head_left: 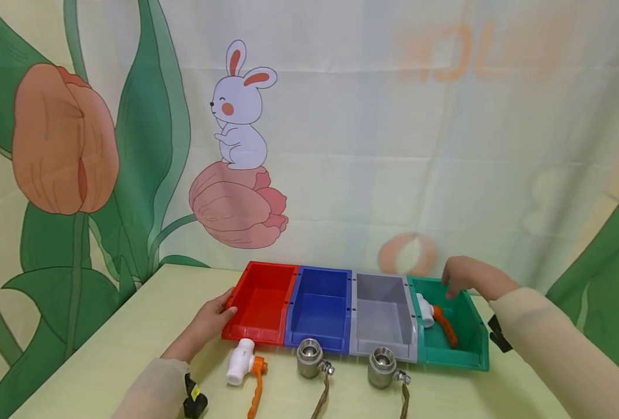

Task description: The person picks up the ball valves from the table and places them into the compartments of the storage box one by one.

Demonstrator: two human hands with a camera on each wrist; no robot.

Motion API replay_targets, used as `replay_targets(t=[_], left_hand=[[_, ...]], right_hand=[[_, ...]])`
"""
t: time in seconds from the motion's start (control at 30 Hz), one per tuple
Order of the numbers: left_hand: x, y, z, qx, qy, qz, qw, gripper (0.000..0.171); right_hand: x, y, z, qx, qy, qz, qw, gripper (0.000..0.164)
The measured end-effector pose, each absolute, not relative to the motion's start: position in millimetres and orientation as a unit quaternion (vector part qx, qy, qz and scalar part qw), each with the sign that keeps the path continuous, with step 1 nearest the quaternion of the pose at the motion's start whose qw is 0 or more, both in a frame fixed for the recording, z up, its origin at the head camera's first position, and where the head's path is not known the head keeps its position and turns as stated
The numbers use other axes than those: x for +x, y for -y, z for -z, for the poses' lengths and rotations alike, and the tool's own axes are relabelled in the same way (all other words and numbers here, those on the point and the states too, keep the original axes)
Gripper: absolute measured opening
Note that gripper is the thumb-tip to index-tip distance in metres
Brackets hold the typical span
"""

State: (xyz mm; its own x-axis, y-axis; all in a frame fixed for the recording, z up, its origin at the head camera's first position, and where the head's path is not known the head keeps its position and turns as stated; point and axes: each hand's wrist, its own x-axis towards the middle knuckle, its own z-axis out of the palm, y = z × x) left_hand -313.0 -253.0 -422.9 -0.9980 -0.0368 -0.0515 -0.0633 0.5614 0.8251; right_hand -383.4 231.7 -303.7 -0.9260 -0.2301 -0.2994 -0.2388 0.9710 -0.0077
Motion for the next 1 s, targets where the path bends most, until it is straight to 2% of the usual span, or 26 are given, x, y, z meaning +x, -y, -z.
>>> replay_targets(t=[0.27,0.6,1.0], left_hand=[[-313,253,424,-0.032,-0.883,-0.469,0.015,0.062],[-313,253,423,-0.027,-0.887,-0.462,0.015,0.061],[-312,252,422,-0.029,-0.884,-0.466,0.02,0.062]], right_hand=[[-361,-229,298,-0.131,-0.984,0.02,0.118,0.037],[-306,-231,316,-0.228,-0.968,0.095,0.034,0.03],[-268,-216,363,-0.229,-0.951,0.204,0.035,0.029]])
